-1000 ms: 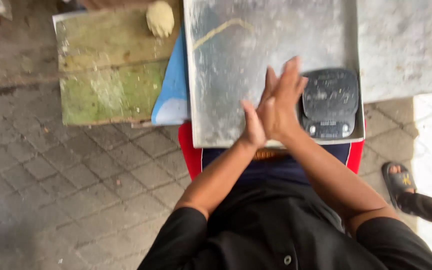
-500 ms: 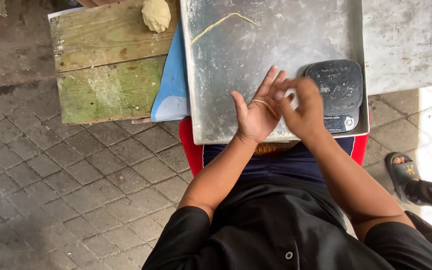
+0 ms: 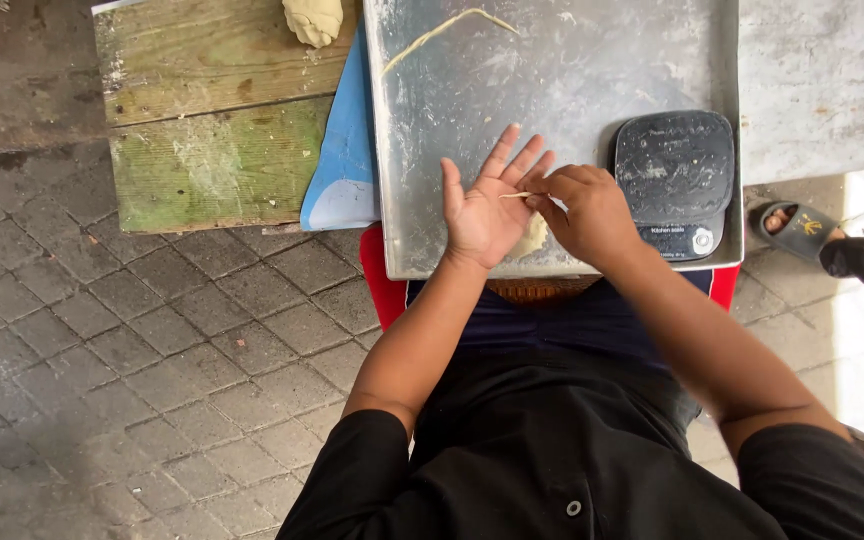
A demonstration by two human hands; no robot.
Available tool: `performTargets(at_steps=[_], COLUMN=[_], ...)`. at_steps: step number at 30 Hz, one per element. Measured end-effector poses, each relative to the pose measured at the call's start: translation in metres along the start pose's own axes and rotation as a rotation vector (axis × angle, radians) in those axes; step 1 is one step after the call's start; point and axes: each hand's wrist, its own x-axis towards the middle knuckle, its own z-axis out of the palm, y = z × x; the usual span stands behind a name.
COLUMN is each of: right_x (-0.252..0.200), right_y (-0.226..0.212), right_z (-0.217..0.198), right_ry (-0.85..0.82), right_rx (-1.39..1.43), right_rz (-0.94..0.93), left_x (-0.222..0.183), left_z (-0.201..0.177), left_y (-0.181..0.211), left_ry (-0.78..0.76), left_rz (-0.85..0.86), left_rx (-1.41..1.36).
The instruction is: Shaping small pieces of dough into thin strips and arranging them into patterns on a metal tray.
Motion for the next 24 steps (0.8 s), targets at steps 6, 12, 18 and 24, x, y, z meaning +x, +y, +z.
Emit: performTargets(at_steps=[6,12,18,24], right_x=[0.076,0.135,0.15,0.155], right_y=[0.074,0.195,0.21,0.169], right_z=[0.024,0.069,0.031,0.018], right_ry=[-0.132,-0.53,-0.676,-0.574], right_rx=[-0.213,-0.587,-0.483,-0.203], right_rz=[-0.321,-0.337,-0.075,0.072], left_x=[0.009,-0.006,0.041,0.122], left_z=[-0.03,-0.028,-0.051,-0.072], left_y=[0.057,0.09,0.075,0.045], left_ry=[-0.01,0.335,0.525,0.409], left_rz=[0.117,0.106,-0.001,0.242], left_rx=[-0.038,0.062,1.288,2.378])
